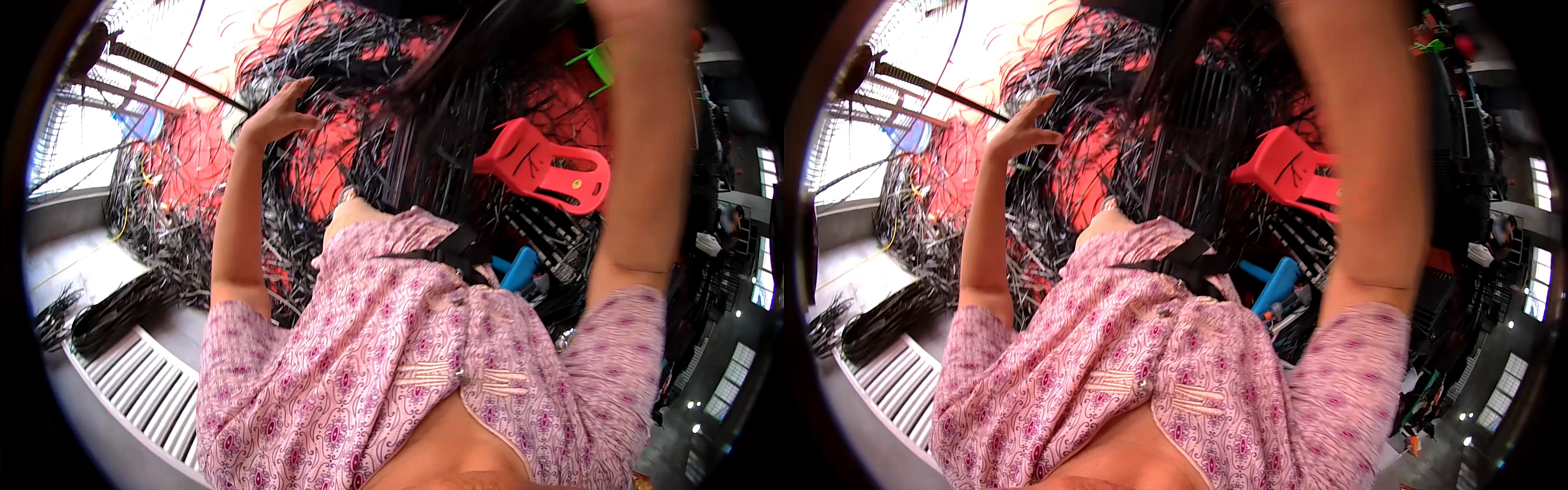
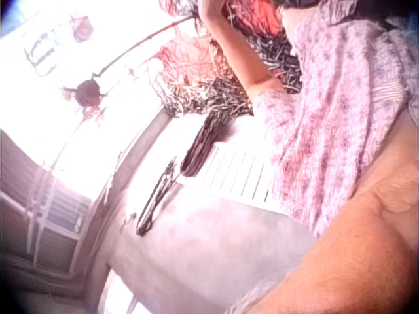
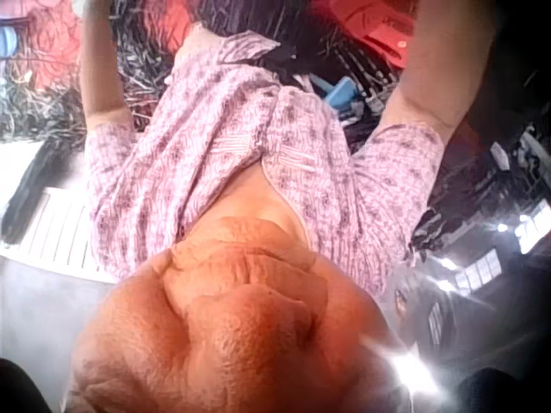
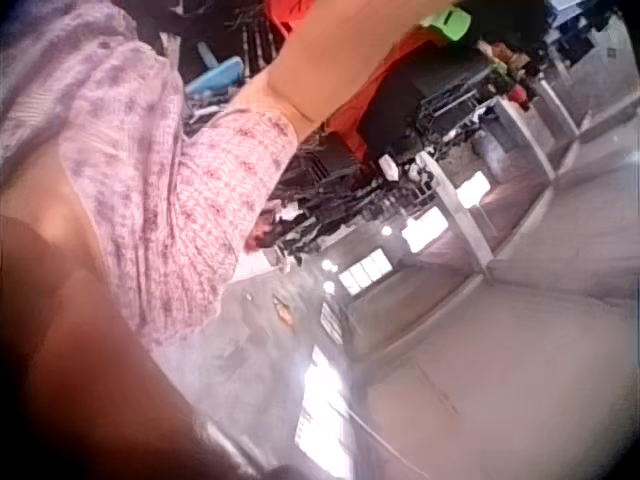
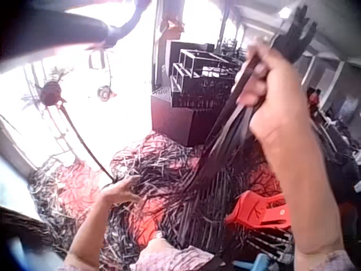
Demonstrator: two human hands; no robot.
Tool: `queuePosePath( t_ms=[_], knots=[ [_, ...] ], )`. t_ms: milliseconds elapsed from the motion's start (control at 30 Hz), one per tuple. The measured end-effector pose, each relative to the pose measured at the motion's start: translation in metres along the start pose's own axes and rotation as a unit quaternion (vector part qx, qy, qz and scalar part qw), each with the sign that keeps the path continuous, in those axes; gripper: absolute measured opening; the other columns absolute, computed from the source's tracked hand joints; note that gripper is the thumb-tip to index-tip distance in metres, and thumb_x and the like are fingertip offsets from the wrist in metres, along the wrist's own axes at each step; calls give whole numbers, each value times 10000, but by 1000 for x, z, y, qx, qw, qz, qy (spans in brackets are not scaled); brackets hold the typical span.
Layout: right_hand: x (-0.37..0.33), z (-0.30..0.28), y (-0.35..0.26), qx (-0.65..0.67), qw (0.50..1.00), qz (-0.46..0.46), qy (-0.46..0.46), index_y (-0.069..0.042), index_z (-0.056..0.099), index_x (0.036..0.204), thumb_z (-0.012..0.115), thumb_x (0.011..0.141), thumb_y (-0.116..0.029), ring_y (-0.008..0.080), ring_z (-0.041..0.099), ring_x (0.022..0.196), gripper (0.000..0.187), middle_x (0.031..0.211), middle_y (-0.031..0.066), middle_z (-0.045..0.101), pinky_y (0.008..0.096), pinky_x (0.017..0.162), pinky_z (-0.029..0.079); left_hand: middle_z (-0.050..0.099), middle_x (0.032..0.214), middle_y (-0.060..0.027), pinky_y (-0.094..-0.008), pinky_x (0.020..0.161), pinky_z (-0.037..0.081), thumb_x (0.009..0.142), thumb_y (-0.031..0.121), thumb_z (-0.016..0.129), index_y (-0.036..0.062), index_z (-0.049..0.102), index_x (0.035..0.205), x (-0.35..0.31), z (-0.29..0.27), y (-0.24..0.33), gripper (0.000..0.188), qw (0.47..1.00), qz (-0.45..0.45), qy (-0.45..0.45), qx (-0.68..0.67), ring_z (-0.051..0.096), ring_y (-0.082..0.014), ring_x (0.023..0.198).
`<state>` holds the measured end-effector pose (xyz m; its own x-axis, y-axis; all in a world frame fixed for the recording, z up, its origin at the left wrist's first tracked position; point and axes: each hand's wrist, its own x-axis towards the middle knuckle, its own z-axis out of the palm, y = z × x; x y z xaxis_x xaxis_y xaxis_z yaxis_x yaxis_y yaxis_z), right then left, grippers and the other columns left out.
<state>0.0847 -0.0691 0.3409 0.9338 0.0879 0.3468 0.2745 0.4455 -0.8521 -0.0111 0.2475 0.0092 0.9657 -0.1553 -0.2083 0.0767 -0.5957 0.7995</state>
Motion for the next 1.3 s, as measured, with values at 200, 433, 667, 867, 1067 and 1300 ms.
queuePosePath(
  t_ms=[200, 433, 667, 867, 1067, 1300],
  knots=[
    [-95, -22, 125, 105, 973, 201, 34, -53, 591, 764, 675, 897, -284, 73, 365, 407, 280, 565, -38, 409, 231, 386, 261, 439, 1450, -165, -379, 1129, 306, 699, 165, 844, 36, 304, 1484, -18, 39, 155, 961, 912, 289, 63, -285, 384, -252, 1373],
    [-128, -47, 124, -11, 981, 183, 57, -76, 557, 794, 622, 939, -344, 87, 469, 545, 311, 680, 8, 517, 226, 483, 363, 461, 1280, -97, -341, 1094, 295, 673, 173, 866, 11, 206, 1483, -16, 110, 201, 1057, 902, 259, -1, -347, 431, -207, 1248],
    [-151, -76, 118, 107, 972, 188, 93, -63, 560, 771, 656, 918, -324, 145, 543, 646, 314, 761, 58, 573, 252, 566, 425, 605, 865, -12, -270, 772, 477, 865, 72, 632, -11, 579, 1134, -13, 149, 200, 286, 927, 163, -50, -335, 541, -85, 823],
    [-173, -129, 99, 131, 962, 236, -38, -38, 618, 887, 717, 847, -263, 207, 641, 733, 249, 855, 99, 639, 318, 702, 542, 553, 763, 63, -250, 686, 438, 893, 148, 671, 27, 642, 848, -19, 173, 210, 132, 929, 112, -140, -324, 484, -44, 759],
    [-187, -147, 93, 128, 967, 208, -69, -38, 425, 1382, 822, 699, -272, 225, 656, 871, 824, 1015, 122, 658, 333, 800, 548, 409, 554, 97, -222, 422, 251, 915, 193, 671, 91, 607, 847, -21, 181, 213, 139, 899, 69, -215, -376, 352, -29, 447],
    [-186, -151, 94, 198, 959, 195, -62, -50, 406, 1418, 828, 679, -276, 223, 640, 903, 880, 1042, 120, 652, 329, 770, 531, 417, 579, 86, -219, 426, 237, 911, 177, 671, 82, 616, 848, -16, 177, 215, 127, 833, 40, -353, -424, 340, -29, 462]
  ],
)
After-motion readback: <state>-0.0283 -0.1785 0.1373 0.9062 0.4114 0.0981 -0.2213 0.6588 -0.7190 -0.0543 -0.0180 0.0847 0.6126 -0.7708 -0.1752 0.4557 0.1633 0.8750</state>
